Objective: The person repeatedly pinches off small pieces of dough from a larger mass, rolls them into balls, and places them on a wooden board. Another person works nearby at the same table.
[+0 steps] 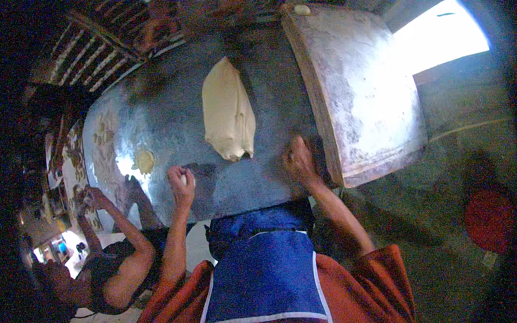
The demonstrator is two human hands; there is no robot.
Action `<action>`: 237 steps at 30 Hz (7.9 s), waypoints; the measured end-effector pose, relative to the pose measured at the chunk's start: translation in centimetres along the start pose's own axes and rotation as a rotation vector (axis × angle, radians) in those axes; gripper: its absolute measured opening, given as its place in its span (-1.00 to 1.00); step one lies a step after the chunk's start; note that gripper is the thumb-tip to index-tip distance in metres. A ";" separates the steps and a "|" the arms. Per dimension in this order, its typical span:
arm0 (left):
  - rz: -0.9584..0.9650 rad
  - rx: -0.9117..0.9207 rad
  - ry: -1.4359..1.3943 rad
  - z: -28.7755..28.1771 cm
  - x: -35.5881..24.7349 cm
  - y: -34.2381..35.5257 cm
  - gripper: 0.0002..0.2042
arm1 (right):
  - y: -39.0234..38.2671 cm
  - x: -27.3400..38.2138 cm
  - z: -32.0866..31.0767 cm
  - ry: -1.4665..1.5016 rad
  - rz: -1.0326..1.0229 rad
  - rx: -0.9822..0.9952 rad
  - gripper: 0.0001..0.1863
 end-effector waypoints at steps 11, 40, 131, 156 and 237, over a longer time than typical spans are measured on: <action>-0.061 -0.063 0.056 -0.5 0.1 -1.7 -0.76 | -1.0 1.2 -0.8 0.042 -0.046 -0.163 -0.57; 0.888 0.537 -0.312 18.1 -42.4 9.4 -0.13 | -3.7 -1.6 -23.7 -0.148 0.285 -0.297 0.13; 0.123 -0.028 -0.068 4.5 -6.9 0.7 -0.68 | 2.7 9.1 1.0 0.011 -0.115 0.143 -0.49; 0.185 0.115 -0.180 2.7 -4.6 -1.8 -0.74 | -3.7 2.7 0.4 0.202 -0.187 0.300 -0.57; 0.204 0.013 -0.105 3.5 -6.0 -2.9 -0.75 | -2.2 7.3 1.0 0.190 -0.142 0.085 -0.65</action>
Point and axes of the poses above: each hand's wrist, its own y-axis towards the middle knuckle, its own z-axis out of the palm, x = y × z, the point moved 3 cm from there along y, towards the middle knuckle, and after that the axes turned 2 degrees about y, right-handed, at the moved point
